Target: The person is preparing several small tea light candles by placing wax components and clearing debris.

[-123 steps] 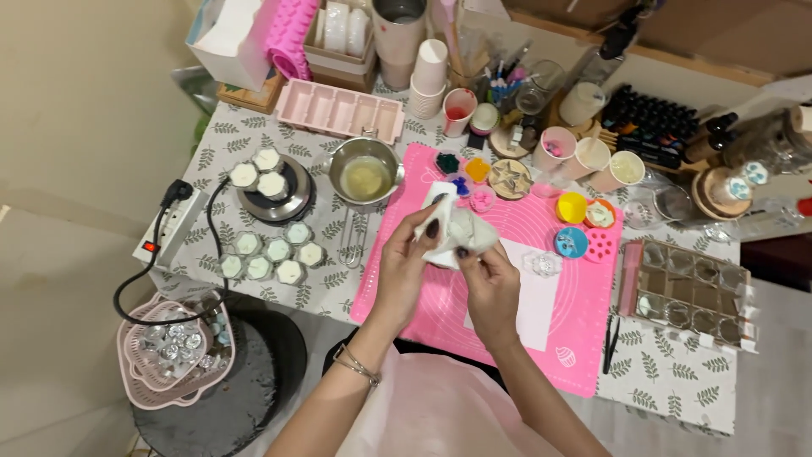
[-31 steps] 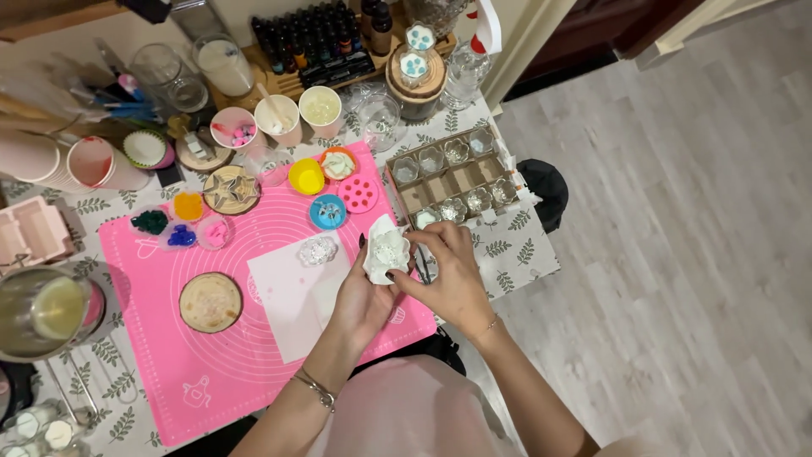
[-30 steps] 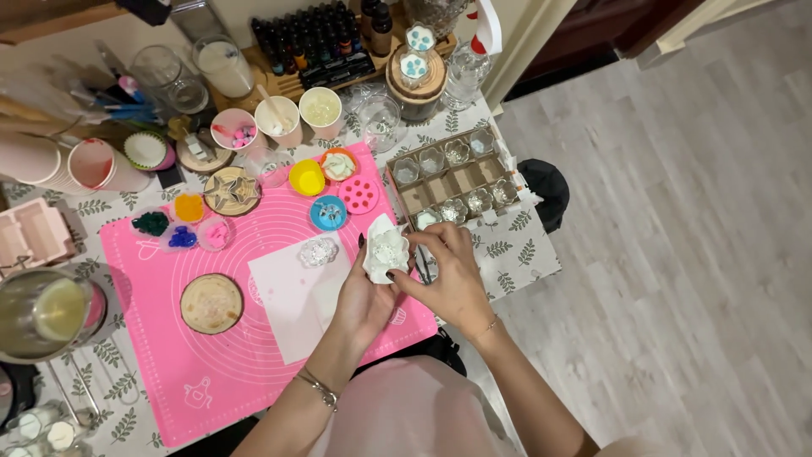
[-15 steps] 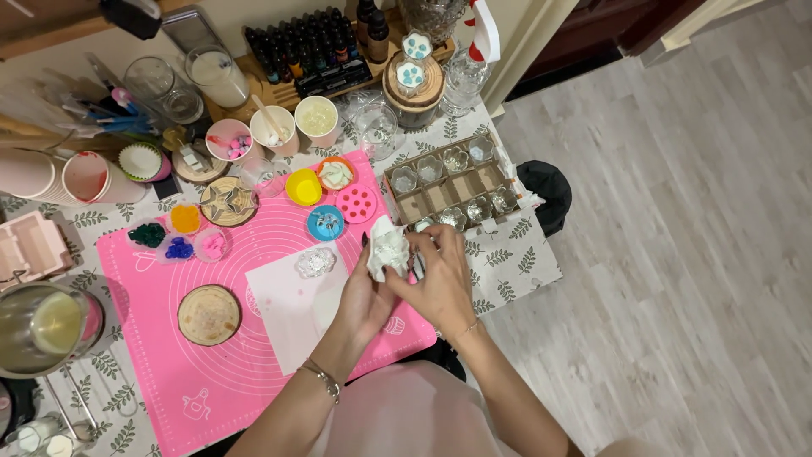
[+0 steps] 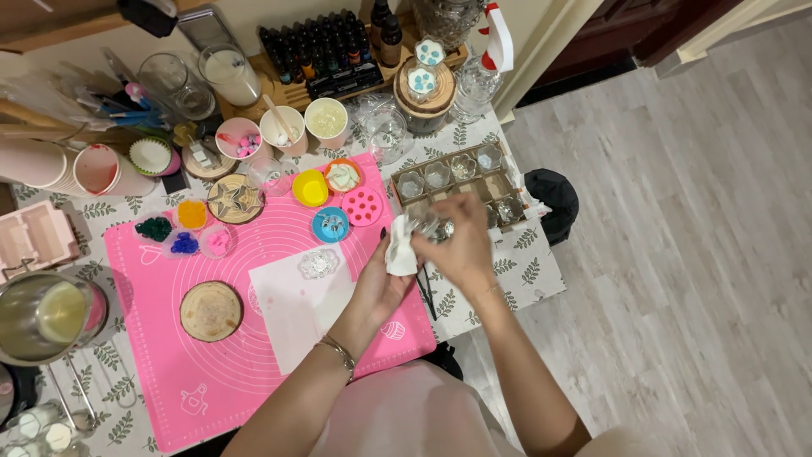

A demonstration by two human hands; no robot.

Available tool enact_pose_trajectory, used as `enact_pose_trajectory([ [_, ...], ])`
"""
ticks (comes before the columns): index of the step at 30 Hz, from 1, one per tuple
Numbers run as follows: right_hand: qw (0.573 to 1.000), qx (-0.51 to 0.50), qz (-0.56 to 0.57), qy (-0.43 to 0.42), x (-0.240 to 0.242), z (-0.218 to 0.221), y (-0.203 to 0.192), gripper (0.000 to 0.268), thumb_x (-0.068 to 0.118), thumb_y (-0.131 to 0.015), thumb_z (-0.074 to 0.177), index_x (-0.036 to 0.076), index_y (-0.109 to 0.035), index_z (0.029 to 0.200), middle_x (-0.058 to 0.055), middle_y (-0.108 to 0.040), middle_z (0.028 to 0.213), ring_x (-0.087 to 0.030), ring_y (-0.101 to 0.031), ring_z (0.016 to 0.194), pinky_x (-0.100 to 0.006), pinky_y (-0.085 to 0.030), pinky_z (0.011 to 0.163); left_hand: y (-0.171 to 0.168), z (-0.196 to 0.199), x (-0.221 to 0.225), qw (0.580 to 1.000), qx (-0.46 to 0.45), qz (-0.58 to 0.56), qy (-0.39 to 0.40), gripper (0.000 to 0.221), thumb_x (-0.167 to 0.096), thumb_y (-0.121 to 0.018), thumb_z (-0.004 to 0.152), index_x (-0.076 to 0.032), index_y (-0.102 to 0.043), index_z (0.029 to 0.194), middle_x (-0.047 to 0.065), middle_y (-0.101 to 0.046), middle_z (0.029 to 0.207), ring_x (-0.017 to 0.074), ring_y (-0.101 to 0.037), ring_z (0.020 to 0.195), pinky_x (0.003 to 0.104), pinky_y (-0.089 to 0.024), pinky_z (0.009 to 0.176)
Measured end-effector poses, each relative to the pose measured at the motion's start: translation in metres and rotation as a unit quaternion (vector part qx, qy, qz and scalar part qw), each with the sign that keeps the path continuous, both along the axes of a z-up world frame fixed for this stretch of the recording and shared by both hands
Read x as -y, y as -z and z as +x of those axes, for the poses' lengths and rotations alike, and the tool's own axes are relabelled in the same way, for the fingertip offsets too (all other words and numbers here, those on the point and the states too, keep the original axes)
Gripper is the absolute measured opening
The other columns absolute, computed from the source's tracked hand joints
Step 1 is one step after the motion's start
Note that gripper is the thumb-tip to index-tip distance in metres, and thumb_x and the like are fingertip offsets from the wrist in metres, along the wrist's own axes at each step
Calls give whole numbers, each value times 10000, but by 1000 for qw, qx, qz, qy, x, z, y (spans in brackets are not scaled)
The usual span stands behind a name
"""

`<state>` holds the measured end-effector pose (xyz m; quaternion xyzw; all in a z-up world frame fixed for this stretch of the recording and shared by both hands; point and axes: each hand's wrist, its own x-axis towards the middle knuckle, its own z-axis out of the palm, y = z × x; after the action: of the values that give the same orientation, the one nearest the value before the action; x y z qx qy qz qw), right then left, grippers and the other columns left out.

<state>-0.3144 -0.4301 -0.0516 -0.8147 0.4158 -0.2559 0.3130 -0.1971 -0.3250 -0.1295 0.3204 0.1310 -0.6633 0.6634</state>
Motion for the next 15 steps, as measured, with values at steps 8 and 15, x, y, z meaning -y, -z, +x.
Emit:
enact_pose_trajectory([
  [8,990,-123,-60,33,33,10,48,550,338,-866,664,-20,-724,1057,-168,-523,1206,-358,-471,1127,-444,-451,949,-57,20,-42,993,0,81,-85,450,-341,-354,1055,-69,-528,1369,138,-641,1292,305,-630,1207,459,-526,1039],
  [15,985,-129,-113,28,10,11,66,587,300,-866,685,-29,-717,1147,-196,-499,1256,-390,-431,1198,-477,-398,1024,-104,40,-75,996,19,10,-92,480,-286,-331,1066,-30,-503,1432,127,-621,1371,302,-620,1234,446,-486,1081],
])
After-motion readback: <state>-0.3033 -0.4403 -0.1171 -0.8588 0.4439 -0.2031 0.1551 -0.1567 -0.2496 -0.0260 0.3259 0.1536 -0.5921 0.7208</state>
